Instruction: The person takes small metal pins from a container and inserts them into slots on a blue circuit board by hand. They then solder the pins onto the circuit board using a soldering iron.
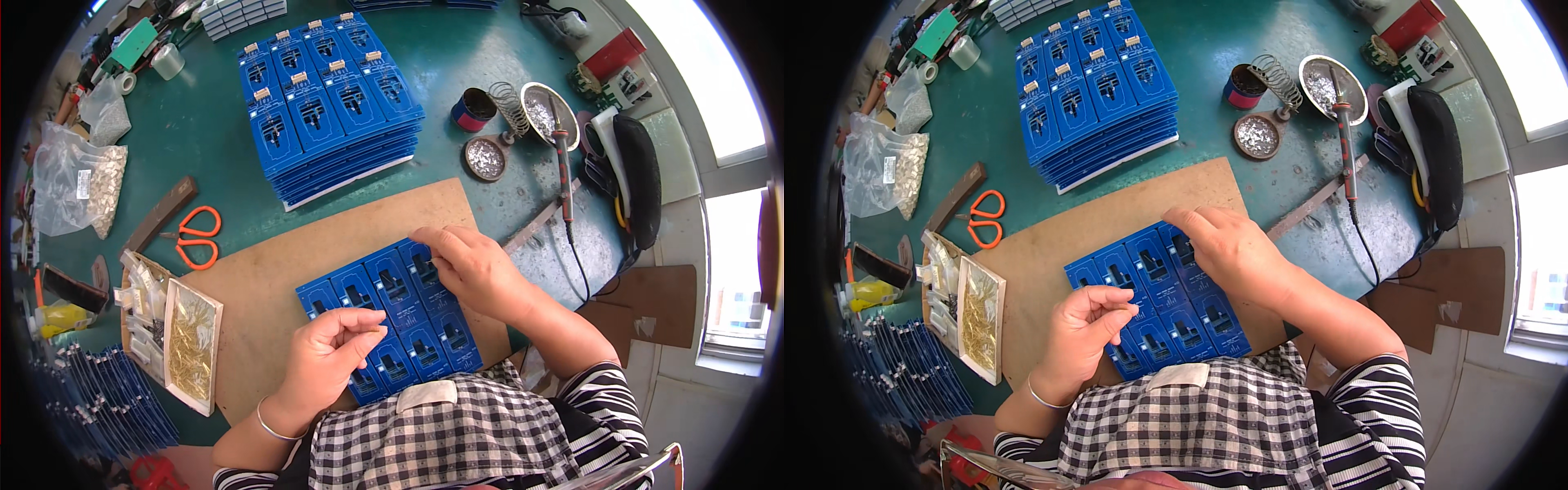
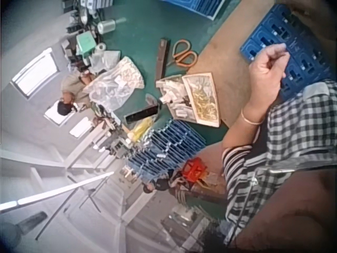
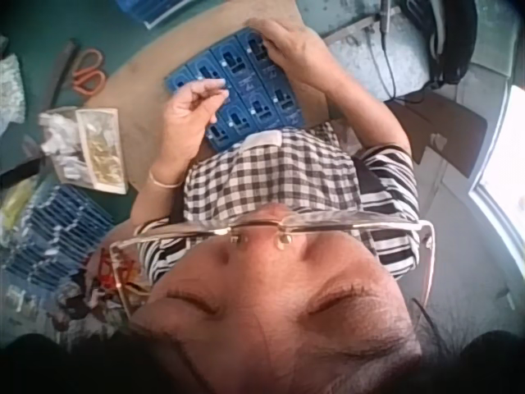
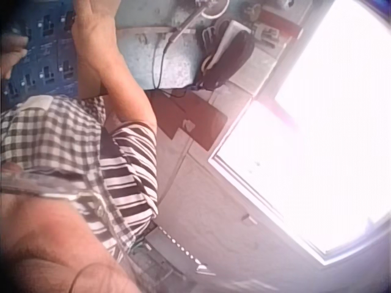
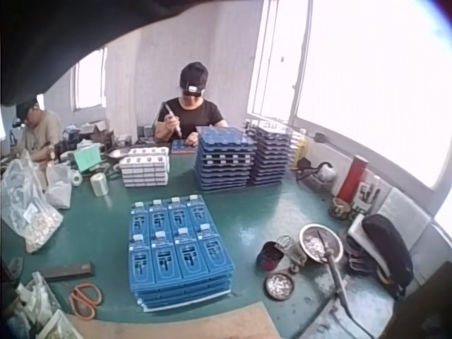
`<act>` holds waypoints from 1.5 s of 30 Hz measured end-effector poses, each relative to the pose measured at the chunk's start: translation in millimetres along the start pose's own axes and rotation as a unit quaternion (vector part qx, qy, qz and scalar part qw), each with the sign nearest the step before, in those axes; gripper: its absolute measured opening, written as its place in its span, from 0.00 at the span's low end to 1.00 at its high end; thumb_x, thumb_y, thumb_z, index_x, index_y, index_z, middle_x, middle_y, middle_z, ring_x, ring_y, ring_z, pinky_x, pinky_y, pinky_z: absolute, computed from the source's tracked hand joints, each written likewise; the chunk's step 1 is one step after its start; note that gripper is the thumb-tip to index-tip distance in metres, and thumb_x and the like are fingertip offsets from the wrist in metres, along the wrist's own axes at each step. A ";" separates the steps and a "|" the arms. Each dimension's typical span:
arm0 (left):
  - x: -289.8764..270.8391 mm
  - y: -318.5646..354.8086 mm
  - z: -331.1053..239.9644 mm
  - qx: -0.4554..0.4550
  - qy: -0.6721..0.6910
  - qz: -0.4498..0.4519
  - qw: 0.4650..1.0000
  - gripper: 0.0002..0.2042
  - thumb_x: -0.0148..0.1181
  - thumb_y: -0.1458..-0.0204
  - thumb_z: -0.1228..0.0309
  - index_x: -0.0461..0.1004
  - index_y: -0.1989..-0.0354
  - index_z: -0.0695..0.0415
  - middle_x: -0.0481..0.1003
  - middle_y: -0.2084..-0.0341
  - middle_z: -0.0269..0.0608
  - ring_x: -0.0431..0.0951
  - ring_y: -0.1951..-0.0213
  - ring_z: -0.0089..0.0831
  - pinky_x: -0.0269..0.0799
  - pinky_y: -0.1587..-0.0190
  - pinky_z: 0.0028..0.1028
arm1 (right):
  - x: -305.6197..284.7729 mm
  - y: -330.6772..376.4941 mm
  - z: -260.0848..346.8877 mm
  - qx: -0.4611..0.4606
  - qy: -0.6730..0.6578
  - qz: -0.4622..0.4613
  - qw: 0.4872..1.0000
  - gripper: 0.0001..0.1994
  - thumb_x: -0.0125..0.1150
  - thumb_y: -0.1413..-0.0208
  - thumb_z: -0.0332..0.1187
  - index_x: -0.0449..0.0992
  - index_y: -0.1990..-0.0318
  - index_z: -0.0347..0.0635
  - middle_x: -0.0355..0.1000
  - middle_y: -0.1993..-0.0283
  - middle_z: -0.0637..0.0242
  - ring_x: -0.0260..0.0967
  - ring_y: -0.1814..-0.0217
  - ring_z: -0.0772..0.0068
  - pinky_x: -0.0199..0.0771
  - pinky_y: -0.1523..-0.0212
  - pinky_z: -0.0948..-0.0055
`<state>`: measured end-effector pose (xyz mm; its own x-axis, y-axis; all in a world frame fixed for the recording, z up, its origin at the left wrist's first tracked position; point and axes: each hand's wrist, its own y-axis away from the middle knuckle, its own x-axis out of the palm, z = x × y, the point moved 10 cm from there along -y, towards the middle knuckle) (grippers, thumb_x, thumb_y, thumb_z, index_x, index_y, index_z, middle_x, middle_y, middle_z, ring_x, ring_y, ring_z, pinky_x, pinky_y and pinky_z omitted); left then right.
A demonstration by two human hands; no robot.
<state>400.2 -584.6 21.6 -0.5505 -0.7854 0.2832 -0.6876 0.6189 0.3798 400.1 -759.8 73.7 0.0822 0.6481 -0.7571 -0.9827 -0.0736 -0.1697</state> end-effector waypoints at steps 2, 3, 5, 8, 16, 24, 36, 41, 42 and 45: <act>-3.4 0.8 2.4 0.001 0.009 -0.011 1.000 0.11 0.61 0.45 0.78 0.74 0.53 0.61 0.78 0.66 0.37 0.74 0.71 0.14 0.70 0.71 0.16 | 7.4 -2.9 18.5 -0.070 0.092 0.037 0.993 0.23 0.57 0.55 0.20 0.70 0.47 0.41 0.71 0.66 0.60 0.71 0.65 0.53 0.73 0.62 0.61; -4.4 -2.5 4.0 -0.001 0.009 -0.018 1.000 0.11 0.61 0.45 0.78 0.74 0.53 0.61 0.78 0.66 0.37 0.74 0.71 0.14 0.70 0.71 0.16 | 5.7 -5.2 21.3 -0.073 0.086 0.041 0.993 0.23 0.57 0.55 0.20 0.70 0.47 0.41 0.71 0.66 0.60 0.71 0.65 0.53 0.73 0.62 0.61; -0.6 -3.8 2.8 0.006 0.005 -0.003 1.000 0.13 0.61 0.45 0.78 0.72 0.52 0.60 0.78 0.67 0.36 0.73 0.72 0.14 0.70 0.71 0.16 | 8.1 -5.4 28.8 -0.088 0.112 0.066 0.988 0.23 0.58 0.57 0.20 0.71 0.49 0.41 0.71 0.64 0.58 0.72 0.64 0.52 0.74 0.62 0.60; 3.3 -3.7 -0.9 0.026 -0.005 0.007 1.000 0.13 0.61 0.45 0.78 0.71 0.51 0.60 0.78 0.67 0.36 0.73 0.72 0.14 0.71 0.71 0.16 | 6.0 -0.2 8.1 -0.029 0.102 0.069 0.992 0.16 0.56 0.53 0.27 0.72 0.54 0.42 0.69 0.66 0.62 0.71 0.63 0.57 0.73 0.61 0.62; 4.5 -3.1 0.5 0.044 -0.027 0.007 0.999 0.14 0.59 0.46 0.82 0.69 0.51 0.60 0.78 0.66 0.40 0.75 0.70 0.15 0.70 0.72 0.15 | 1.7 22.3 15.1 -0.103 0.204 -0.040 0.973 0.09 0.62 0.54 0.27 0.78 0.63 0.42 0.72 0.62 0.68 0.71 0.62 0.63 0.69 0.61 0.66; 10.3 2.9 -18.5 0.145 -0.202 -0.053 0.967 0.16 0.63 0.50 0.81 0.71 0.52 0.58 0.80 0.72 0.39 0.75 0.78 0.16 0.70 0.75 0.19 | 8.5 23.6 29.8 0.000 -0.123 0.007 0.992 0.09 0.67 0.54 0.30 0.79 0.62 0.45 0.71 0.53 0.63 0.66 0.49 0.58 0.62 0.46 0.60; 16.9 -3.6 -20.5 0.147 -0.216 -0.051 0.964 0.14 0.64 0.51 0.81 0.74 0.55 0.59 0.80 0.72 0.40 0.77 0.77 0.20 0.71 0.75 0.21 | 14.3 29.6 12.9 0.069 -0.215 -0.027 0.974 0.04 0.63 0.54 0.24 0.74 0.70 0.41 0.72 0.56 0.63 0.67 0.51 0.58 0.65 0.48 0.63; 17.5 0.1 -29.0 0.193 -0.285 -0.045 0.938 0.07 0.63 0.51 0.82 0.77 0.63 0.61 0.78 0.72 0.38 0.74 0.77 0.18 0.69 0.75 0.19 | -3.9 27.1 -41.6 0.169 -0.184 -0.080 0.965 0.02 0.59 0.50 0.22 0.73 0.69 0.36 0.70 0.56 0.63 0.69 0.58 0.73 0.69 0.58 0.76; 14.9 -1.5 -27.7 0.179 -0.275 -0.053 0.943 0.04 0.63 0.50 0.82 0.78 0.66 0.63 0.78 0.72 0.37 0.72 0.77 0.16 0.67 0.74 0.17 | -5.7 26.2 -42.9 0.170 -0.178 -0.086 0.965 0.02 0.59 0.50 0.22 0.73 0.69 0.36 0.70 0.56 0.63 0.69 0.58 0.73 0.69 0.58 0.76; 15.7 -2.9 -27.4 0.174 -0.267 -0.049 0.947 0.04 0.63 0.49 0.82 0.78 0.66 0.63 0.76 0.74 0.35 0.70 0.78 0.15 0.65 0.75 0.17 | 1.6 25.0 -39.2 0.147 -0.178 -0.066 0.971 0.03 0.60 0.50 0.22 0.73 0.68 0.36 0.70 0.56 0.64 0.69 0.63 0.75 0.69 0.65 0.79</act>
<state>406.6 -599.1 49.1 -0.5736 -0.7768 -0.2600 -0.8104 0.5843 0.0422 382.2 -790.2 43.5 0.1989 0.8619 -0.4665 -0.9768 0.2127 -0.0237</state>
